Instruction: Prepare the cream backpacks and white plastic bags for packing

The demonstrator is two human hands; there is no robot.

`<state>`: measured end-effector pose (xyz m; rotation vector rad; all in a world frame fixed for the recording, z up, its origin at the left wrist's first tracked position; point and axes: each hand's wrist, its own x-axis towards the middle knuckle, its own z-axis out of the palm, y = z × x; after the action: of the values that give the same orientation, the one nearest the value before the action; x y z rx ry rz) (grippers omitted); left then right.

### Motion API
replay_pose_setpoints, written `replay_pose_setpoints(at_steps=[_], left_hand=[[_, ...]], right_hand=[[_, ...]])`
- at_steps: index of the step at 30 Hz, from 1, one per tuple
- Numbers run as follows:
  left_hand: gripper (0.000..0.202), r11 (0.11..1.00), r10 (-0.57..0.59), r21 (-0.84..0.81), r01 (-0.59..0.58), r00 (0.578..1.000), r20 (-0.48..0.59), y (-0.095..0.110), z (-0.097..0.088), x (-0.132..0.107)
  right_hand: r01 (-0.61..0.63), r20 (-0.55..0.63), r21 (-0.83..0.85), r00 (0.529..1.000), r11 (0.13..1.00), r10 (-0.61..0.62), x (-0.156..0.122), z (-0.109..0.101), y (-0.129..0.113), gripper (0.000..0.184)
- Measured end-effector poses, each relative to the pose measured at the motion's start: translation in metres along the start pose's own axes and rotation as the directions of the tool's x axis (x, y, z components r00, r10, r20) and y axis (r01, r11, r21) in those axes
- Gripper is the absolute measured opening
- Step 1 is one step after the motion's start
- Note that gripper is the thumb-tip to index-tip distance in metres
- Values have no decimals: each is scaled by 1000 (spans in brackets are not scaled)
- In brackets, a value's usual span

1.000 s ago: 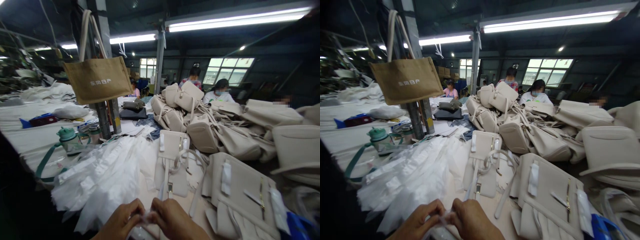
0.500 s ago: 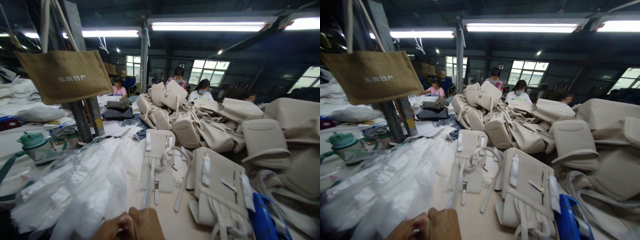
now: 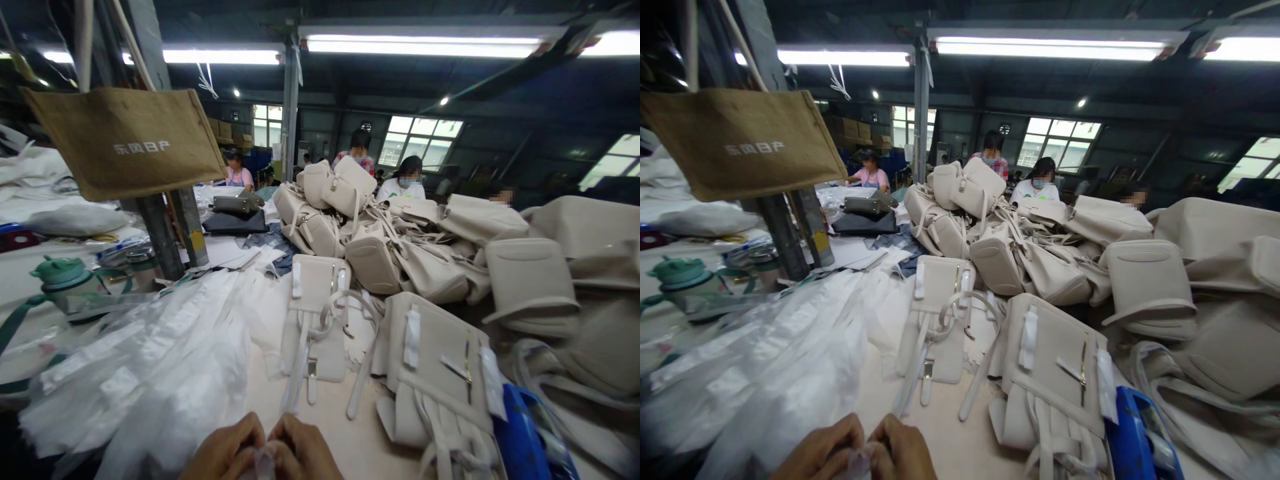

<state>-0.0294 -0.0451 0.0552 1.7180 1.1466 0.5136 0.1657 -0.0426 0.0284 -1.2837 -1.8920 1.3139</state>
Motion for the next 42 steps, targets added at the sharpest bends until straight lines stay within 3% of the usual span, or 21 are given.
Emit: replay_pose_setpoints(at_steps=[2,3,4,5,8,12,14,16,18,21,24,28,34,42], left_hand=[[17,999,-16,-50,15,1000,-18,-2,-2,0],[16,996,-28,-83,25,999,-31,-4,-4,-1],[16,992,-43,-123,37,998,-50,-7,-6,-2],[16,984,-59,-170,47,996,-71,-9,-8,-4],[17,952,-96,-300,58,989,-115,-17,-12,-7],[18,930,-110,-364,48,982,-152,-17,-13,-5],[20,935,-101,-354,37,981,-164,-13,-14,-4],[22,942,-83,-334,23,982,-169,-8,-14,-5],[22,951,-63,-310,7,984,-169,-6,-14,-6],[19,964,-41,-265,-5,985,-165,-3,-13,-7],[16,978,-12,-208,-23,987,-163,2,-13,-8],[16,991,35,-125,-57,984,-175,7,-16,-10],[21,990,49,-124,-73,981,-186,-1,-18,-11],[27,993,95,-60,-105,984,-152,1,-14,-7]], right_hand=[[-27,5,-222,1000,975,29,2,-25,6,21],[-35,-32,-399,999,916,25,1,-42,11,26],[-67,-108,-629,994,774,-1,0,-61,18,32],[-114,-154,-711,988,694,5,-2,-80,26,40],[-78,-92,-819,996,569,5,-6,-124,55,53],[123,116,-942,992,312,-40,-6,-149,86,34],[173,163,-947,985,271,-59,-1,-154,87,25],[193,178,-926,981,324,-75,4,-154,74,21],[183,153,-866,983,465,-102,8,-147,48,16],[173,145,-675,984,717,-101,5,-123,-2,16],[211,223,-519,969,828,-107,-1,-97,-41,20],[210,224,-458,968,864,-116,-2,-87,-59,24],[242,259,-454,957,858,-133,-4,-92,-59,23],[340,362,-453,915,824,-178,-3,-83,-51,25]])
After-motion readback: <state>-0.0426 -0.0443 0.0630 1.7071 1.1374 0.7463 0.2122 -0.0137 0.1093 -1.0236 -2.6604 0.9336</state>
